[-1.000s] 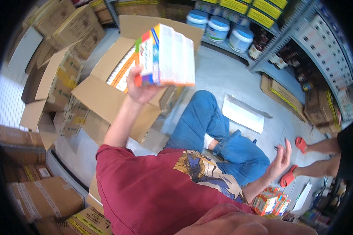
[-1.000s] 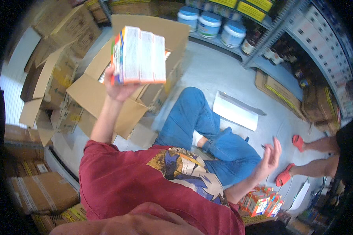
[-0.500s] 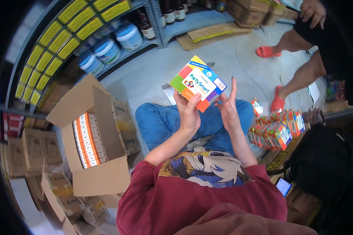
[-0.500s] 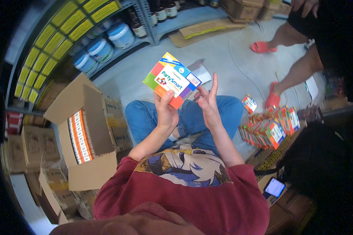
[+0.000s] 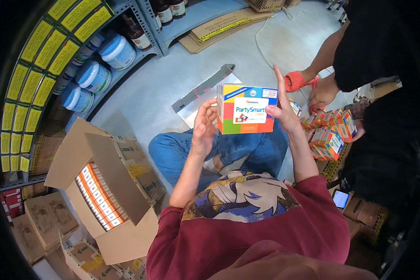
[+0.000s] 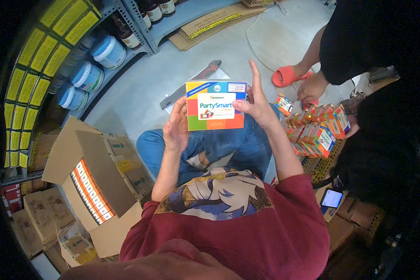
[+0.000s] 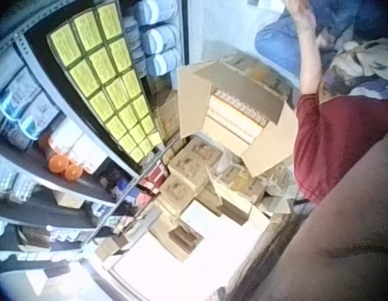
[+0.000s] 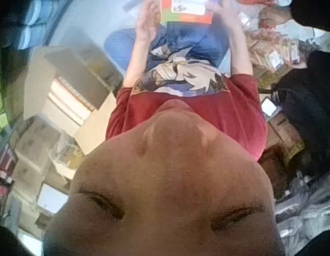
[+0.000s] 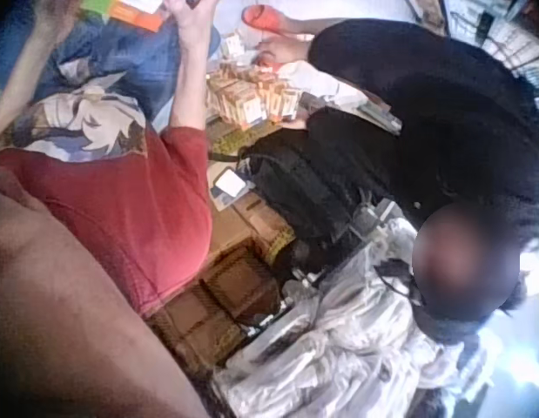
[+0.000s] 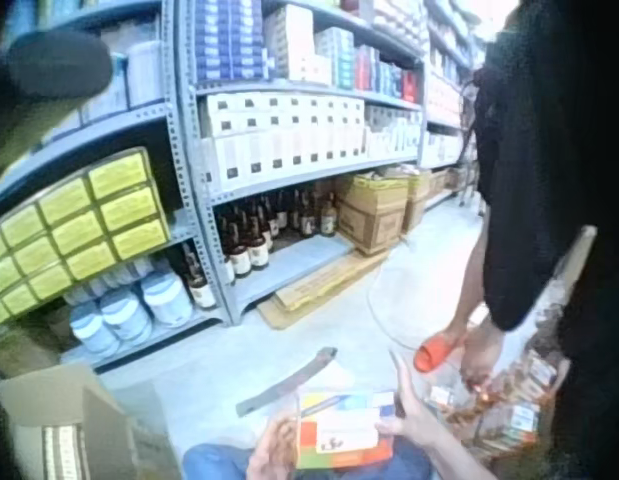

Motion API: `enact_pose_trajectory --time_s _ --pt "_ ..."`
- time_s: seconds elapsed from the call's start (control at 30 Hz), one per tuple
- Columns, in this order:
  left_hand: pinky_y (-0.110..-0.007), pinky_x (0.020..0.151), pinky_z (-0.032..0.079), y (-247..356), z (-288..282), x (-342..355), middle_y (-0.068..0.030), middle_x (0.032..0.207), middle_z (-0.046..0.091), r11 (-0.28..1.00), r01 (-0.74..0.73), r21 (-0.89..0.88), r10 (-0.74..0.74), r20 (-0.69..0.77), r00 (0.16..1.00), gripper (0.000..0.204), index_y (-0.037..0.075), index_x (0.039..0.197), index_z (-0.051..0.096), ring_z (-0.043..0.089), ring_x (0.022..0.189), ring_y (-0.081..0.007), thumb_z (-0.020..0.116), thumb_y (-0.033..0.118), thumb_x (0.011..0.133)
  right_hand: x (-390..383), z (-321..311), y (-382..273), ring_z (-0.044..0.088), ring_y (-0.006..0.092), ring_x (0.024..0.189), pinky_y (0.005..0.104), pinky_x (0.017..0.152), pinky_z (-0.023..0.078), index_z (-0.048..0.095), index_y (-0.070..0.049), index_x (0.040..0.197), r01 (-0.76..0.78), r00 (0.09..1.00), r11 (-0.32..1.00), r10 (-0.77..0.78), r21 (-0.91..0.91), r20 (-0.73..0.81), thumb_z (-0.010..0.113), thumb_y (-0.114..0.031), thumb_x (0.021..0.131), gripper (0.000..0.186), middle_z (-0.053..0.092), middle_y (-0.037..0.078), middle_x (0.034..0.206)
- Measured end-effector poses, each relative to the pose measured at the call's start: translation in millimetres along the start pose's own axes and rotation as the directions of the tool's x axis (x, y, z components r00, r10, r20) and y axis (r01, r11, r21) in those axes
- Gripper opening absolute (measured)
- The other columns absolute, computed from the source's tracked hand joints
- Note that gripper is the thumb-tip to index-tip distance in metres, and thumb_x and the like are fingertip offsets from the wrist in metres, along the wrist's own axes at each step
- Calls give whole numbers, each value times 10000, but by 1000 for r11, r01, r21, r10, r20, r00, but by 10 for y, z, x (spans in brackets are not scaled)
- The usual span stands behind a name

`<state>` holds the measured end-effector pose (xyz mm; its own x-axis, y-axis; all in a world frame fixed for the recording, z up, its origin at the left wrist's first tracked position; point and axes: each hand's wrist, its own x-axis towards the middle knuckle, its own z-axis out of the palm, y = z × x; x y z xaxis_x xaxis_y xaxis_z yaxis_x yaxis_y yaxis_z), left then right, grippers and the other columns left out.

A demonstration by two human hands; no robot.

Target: The person sits on the floor and repeatedly picks small boxes from a larger cardboard box, applies a holographic label to each box, and places the labeled boxes on the floor. The person handles the boxes and labels by hand.

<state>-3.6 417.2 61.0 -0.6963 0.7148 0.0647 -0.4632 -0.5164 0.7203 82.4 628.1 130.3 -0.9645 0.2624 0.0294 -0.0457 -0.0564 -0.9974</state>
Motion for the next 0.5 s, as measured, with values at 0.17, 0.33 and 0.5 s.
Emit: enact_pose_trajectory --time_s 0.17,0.33,0.5 --pt "-368 966 432 -310 -57 44 -140 1299 452 989 141 43 -140 -36 990 877 44 1374 284 468 1217 -241 703 400 690 139 -123 83 556 177 866 294 797 433 -80 -137 1466 -47 989 952 88 -302 122 759 -279 667 1168 592 144 993" --pt "-360 882 503 -445 -42 192 -142 1217 495 967 193 -165 -225 -204 953 738 44 1333 277 551 1105 -224 667 299 760 97 -1 -36 527 119 787 262 712 440 489 -77 1304 218 822 674 -517 -706 -240 788 -170 693 687 615 33 946" --pt "-354 775 529 -495 -76 341 -132 1122 524 992 122 4 -111 -399 910 658 41 1267 307 587 985 -212 702 212 769 -241 326 101 564 65 798 196 688 444 671 -7 948 -72 993 993 81 96 -84 673 10 793 156 648 33 970"
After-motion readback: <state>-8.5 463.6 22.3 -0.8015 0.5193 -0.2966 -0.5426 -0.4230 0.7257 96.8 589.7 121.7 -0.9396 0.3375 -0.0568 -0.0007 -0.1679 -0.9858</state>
